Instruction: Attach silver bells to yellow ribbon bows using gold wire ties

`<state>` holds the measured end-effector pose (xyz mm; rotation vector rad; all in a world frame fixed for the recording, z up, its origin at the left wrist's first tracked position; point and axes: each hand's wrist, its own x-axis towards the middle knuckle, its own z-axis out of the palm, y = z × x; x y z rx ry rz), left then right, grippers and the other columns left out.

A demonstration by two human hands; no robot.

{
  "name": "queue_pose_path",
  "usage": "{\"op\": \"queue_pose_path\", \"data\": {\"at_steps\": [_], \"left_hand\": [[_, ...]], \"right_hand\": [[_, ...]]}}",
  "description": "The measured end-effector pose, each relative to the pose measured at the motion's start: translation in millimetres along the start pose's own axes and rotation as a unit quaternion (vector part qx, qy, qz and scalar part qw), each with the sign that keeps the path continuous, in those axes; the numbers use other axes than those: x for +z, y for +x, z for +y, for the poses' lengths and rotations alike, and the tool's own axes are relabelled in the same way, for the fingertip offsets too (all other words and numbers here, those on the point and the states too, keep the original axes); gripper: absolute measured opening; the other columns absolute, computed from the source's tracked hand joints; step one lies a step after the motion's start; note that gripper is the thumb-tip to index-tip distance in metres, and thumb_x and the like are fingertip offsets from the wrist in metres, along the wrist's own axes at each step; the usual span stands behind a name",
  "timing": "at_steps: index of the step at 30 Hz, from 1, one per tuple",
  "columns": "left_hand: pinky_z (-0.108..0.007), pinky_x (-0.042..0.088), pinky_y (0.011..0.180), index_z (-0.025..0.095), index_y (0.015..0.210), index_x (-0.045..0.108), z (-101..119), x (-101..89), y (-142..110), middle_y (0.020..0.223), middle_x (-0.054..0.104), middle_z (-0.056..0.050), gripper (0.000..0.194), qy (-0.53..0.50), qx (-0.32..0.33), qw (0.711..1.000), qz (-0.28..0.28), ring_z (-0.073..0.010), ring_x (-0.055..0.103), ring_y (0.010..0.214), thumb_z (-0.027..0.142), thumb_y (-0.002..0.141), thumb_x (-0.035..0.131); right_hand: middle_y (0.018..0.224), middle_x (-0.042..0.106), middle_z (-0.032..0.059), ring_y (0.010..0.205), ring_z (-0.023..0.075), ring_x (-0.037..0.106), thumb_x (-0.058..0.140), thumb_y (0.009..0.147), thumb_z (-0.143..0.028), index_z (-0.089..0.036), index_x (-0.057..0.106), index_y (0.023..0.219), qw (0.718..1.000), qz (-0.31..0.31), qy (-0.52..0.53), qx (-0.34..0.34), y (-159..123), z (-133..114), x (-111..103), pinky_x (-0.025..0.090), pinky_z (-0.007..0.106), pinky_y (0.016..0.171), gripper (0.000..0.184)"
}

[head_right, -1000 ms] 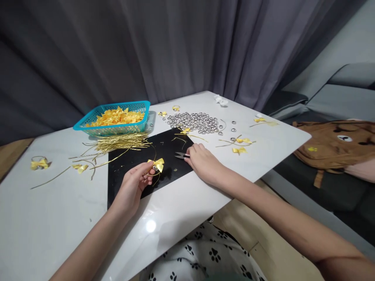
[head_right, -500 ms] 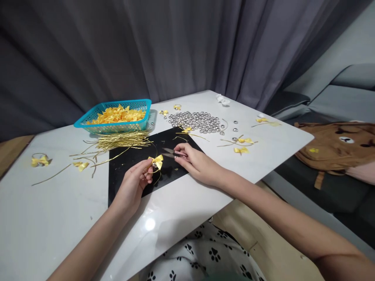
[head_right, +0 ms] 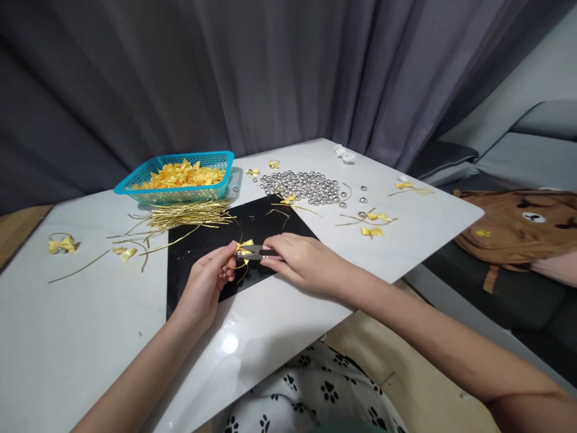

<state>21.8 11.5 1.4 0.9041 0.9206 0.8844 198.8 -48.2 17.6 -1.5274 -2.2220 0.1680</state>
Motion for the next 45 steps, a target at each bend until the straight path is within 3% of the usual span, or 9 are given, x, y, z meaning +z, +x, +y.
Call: {"op": "queue_pose_path", "data": {"at_steps": [9, 39, 45], "left_hand": [[-0.018, 0.028, 0.047, 0.013, 0.059, 0.066, -2.2, 0.1, -0.3, 0.052, 0.054, 0.003, 0.025, 0.014, 0.002, 1.0, 0.012, -0.0042, 0.037, 0.047, 0.035, 0.062, 0.076], [-0.021, 0.027, 0.047, 0.013, 0.049, 0.059, -1.0, -1.0, -1.1, 0.051, 0.052, 0.002, 0.033, 0.048, 0.002, 0.999, -0.015, -0.0056, 0.036, 0.047, 0.039, 0.065, 0.072], [-0.02, 0.027, 0.048, 0.013, 0.049, 0.06, -0.8, -0.9, -1.6, 0.051, 0.052, 0.002, 0.034, 0.051, 0.003, 0.999, -0.016, -0.0055, 0.036, 0.047, 0.04, 0.066, 0.072]], "right_hand": [[0.084, 0.063, 0.0088, 0.071, 0.017, 0.057, 0.043, 0.093, -0.034, -0.013, 0.056, 0.1, 1.0, -0.008, -0.016, 0.021, 3.9, 0.1, 2.5, 0.044, 0.029, 0.064, 0.026], [0.081, 0.062, 0.0084, 0.073, 0.0179, 0.058, 0.036, 0.096, -0.032, -0.012, 0.058, 0.095, 0.999, -0.02, -0.043, -0.016, 5.1, 4.3, 4.5, 0.044, 0.029, 0.064, 0.029], [0.083, 0.063, 0.0081, 0.074, 0.0175, 0.058, 0.037, 0.095, -0.033, -0.014, 0.057, 0.097, 0.999, -0.03, -0.023, 0.008, 4.8, 4.4, 4.3, 0.044, 0.029, 0.065, 0.028]]}}
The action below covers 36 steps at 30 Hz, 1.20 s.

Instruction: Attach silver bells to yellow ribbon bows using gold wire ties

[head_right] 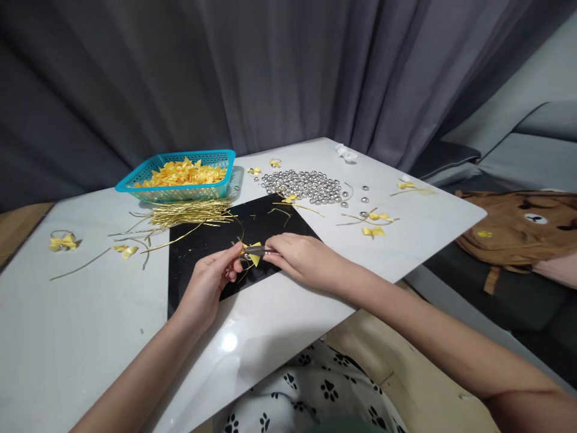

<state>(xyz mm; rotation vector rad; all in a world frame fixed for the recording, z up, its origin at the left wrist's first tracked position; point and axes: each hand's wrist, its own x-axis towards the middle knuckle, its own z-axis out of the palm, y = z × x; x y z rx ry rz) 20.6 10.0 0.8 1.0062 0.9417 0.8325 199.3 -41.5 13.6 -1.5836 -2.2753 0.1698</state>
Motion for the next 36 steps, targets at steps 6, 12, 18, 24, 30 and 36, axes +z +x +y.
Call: {"op": "queue_pose_path", "data": {"at_steps": [6, 12, 18, 24, 30, 36], "left_hand": [[-0.021, 0.027, 0.048, 0.014, 0.048, 0.059, 0.3, 0.6, 0.0, 0.05, 0.051, 0.002, 0.034, 0.005, -0.001, 1.0, 0.001, -0.006, 0.036, 0.047, 0.04, 0.065, 0.072], [-0.021, 0.028, 0.047, 0.014, 0.049, 0.06, -0.6, -0.3, 0.9, 0.051, 0.052, 0.002, 0.034, 0.005, 0.004, 1.0, 0.003, -0.0062, 0.036, 0.047, 0.041, 0.064, 0.073], [-0.02, 0.027, 0.046, 0.014, 0.05, 0.06, -1.0, -1.8, 2.1, 0.05, 0.052, 0.002, 0.033, -0.004, 0.0, 1.0, 0.008, -0.0055, 0.036, 0.046, 0.041, 0.063, 0.074], [-0.02, 0.028, 0.046, 0.014, 0.048, 0.059, 0.4, -0.1, 1.3, 0.05, 0.051, 0.001, 0.035, 0.013, -0.001, 1.0, 0.008, -0.0062, 0.036, 0.046, 0.043, 0.06, 0.075], [-0.021, 0.027, 0.047, 0.014, 0.047, 0.059, 1.0, 0.5, 1.1, 0.049, 0.051, 0.002, 0.034, 0.014, -0.001, 1.0, 0.005, -0.0063, 0.036, 0.046, 0.042, 0.061, 0.074], [-0.02, 0.027, 0.048, 0.014, 0.05, 0.06, -0.2, -0.8, 1.7, 0.05, 0.052, 0.002, 0.032, 0.006, -0.006, 1.0, 0.002, -0.0055, 0.037, 0.046, 0.04, 0.063, 0.073]], "right_hand": [[0.082, 0.063, 0.0083, 0.073, 0.0176, 0.058, 0.037, 0.095, -0.033, -0.013, 0.058, 0.096, 1.0, -0.004, 0.005, -0.011, 0.5, -0.2, -0.6, 0.045, 0.029, 0.065, 0.029], [0.082, 0.063, 0.0081, 0.074, 0.0176, 0.058, 0.034, 0.096, -0.033, -0.014, 0.058, 0.095, 1.0, -0.003, -0.012, -0.022, -0.5, 1.0, -2.0, 0.044, 0.029, 0.065, 0.031], [0.083, 0.063, 0.0083, 0.074, 0.0176, 0.058, 0.036, 0.096, -0.034, -0.013, 0.057, 0.098, 1.0, -0.015, 0.004, -0.012, -1.9, 2.9, -2.8, 0.044, 0.028, 0.065, 0.03], [0.08, 0.062, 0.0069, 0.069, 0.0156, 0.055, 0.04, 0.094, -0.035, -0.014, 0.056, 0.096, 1.0, -0.019, 0.016, 0.001, -1.1, 0.2, -3.0, 0.042, 0.027, 0.061, 0.026], [0.082, 0.063, 0.0074, 0.07, 0.0162, 0.056, 0.041, 0.094, -0.034, -0.014, 0.056, 0.097, 0.999, -0.028, 0.019, 0.007, -0.3, -1.5, -3.5, 0.042, 0.027, 0.062, 0.025], [0.086, 0.063, 0.0088, 0.075, 0.0181, 0.058, 0.039, 0.094, -0.034, -0.013, 0.056, 0.1, 0.999, -0.034, 0.021, 0.01, -0.2, -0.9, -3.1, 0.043, 0.029, 0.065, 0.027]]}}
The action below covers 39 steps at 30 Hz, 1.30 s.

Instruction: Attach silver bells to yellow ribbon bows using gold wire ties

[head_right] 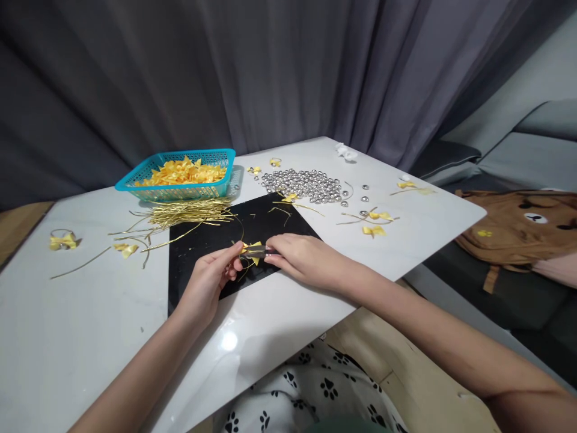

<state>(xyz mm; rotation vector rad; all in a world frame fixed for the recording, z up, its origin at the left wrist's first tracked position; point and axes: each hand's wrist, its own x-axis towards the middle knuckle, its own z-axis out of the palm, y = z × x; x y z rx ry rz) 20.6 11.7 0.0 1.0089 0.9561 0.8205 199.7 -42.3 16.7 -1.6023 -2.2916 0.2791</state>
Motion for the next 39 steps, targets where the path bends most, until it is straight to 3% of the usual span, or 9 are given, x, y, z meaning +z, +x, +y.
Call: {"op": "queue_pose_path", "data": {"at_steps": [19, 30, 39], "left_hand": [[-0.022, 0.026, 0.047, 0.014, 0.049, 0.062, -4.9, -0.2, 0.5, 0.048, 0.051, 0.002, 0.033, 0.038, 0.049, 0.998, 0.007, -0.0065, 0.034, 0.047, 0.041, 0.067, 0.071], [-0.021, 0.027, 0.049, 0.014, 0.048, 0.061, -5.4, -0.4, 0.1, 0.049, 0.052, 0.002, 0.034, 0.024, 0.034, 0.999, 0.003, -0.0059, 0.036, 0.048, 0.039, 0.068, 0.07], [-0.02, 0.028, 0.049, 0.013, 0.05, 0.063, -4.1, 0.7, 1.7, 0.05, 0.055, 0.001, 0.032, 0.015, 0.021, 1.0, 0.004, -0.0055, 0.037, 0.047, 0.037, 0.07, 0.069]], "right_hand": [[0.07, 0.054, 0.0015, 0.06, 0.0109, 0.047, 0.04, 0.094, -0.034, -0.014, 0.055, 0.087, 0.991, -0.043, 0.121, 0.028, 2.0, -2.1, -7.2, 0.034, 0.023, 0.056, 0.025], [0.083, 0.062, 0.0076, 0.073, 0.0165, 0.055, 0.038, 0.095, -0.033, -0.015, 0.057, 0.095, 1.0, 0.004, 0.025, -0.002, 0.7, 1.5, 1.3, 0.04, 0.027, 0.064, 0.026], [0.08, 0.061, 0.0079, 0.073, 0.0168, 0.055, 0.037, 0.095, -0.031, -0.013, 0.058, 0.092, 0.999, 0.011, -0.013, -0.034, 2.4, 0.7, 1.1, 0.042, 0.028, 0.064, 0.028]]}}
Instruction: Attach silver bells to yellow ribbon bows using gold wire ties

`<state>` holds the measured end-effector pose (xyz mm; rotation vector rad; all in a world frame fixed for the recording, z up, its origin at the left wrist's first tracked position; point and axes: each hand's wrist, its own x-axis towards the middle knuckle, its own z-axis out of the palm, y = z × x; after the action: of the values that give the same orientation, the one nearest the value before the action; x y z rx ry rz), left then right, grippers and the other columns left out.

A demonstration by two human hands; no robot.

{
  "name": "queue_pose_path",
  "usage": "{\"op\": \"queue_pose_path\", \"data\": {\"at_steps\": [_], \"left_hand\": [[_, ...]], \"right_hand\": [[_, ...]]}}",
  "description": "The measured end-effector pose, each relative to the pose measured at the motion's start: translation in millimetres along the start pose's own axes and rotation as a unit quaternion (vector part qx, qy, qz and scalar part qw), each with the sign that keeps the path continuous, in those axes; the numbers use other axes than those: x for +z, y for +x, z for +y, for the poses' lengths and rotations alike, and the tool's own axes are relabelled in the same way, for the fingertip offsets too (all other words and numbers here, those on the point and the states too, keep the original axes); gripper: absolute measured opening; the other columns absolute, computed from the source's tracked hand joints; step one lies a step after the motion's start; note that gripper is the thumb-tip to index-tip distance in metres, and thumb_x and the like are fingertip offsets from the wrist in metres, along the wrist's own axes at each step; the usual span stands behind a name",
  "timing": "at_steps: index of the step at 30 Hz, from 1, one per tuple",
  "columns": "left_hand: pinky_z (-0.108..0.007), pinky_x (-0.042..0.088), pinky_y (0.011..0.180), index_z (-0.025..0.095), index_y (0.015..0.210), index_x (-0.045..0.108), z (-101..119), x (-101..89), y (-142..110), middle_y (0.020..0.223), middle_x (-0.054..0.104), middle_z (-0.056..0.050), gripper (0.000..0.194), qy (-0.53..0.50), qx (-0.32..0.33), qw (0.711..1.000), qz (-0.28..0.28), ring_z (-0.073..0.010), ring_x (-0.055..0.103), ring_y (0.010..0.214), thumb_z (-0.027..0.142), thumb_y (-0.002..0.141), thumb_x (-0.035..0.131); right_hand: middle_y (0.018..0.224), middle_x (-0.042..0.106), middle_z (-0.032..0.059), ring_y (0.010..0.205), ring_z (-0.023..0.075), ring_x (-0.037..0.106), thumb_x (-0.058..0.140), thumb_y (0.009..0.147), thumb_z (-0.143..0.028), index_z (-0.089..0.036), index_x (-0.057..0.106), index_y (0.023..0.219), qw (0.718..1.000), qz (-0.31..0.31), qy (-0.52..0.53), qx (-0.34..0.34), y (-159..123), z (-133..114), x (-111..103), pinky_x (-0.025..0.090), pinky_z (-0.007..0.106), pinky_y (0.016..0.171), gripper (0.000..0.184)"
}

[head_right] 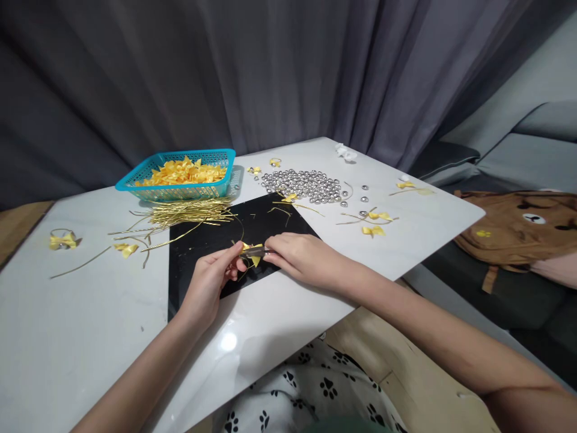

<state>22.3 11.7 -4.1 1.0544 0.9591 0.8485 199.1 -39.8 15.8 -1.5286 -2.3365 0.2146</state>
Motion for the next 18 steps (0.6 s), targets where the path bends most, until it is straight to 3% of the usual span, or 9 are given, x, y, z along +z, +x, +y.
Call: {"op": "queue_pose_path", "data": {"at_steps": [18], "left_hand": [[-0.023, 0.024, 0.049, 0.015, 0.042, 0.05, -0.7, -2.1, -1.2, 0.044, 0.045, 0.004, 0.043, 0.05, 0.018, 0.999, -0.01, -0.0068, 0.033, 0.046, 0.04, 0.075, 0.063]], "right_hand": [[0.08, 0.06, 0.0076, 0.072, 0.0167, 0.055, 0.036, 0.096, -0.033, -0.014, 0.057, 0.092, 1.0, -0.01, -0.007, 0.004, -0.2, -0.1, 1.8, 0.042, 0.028, 0.064, 0.029]]}}
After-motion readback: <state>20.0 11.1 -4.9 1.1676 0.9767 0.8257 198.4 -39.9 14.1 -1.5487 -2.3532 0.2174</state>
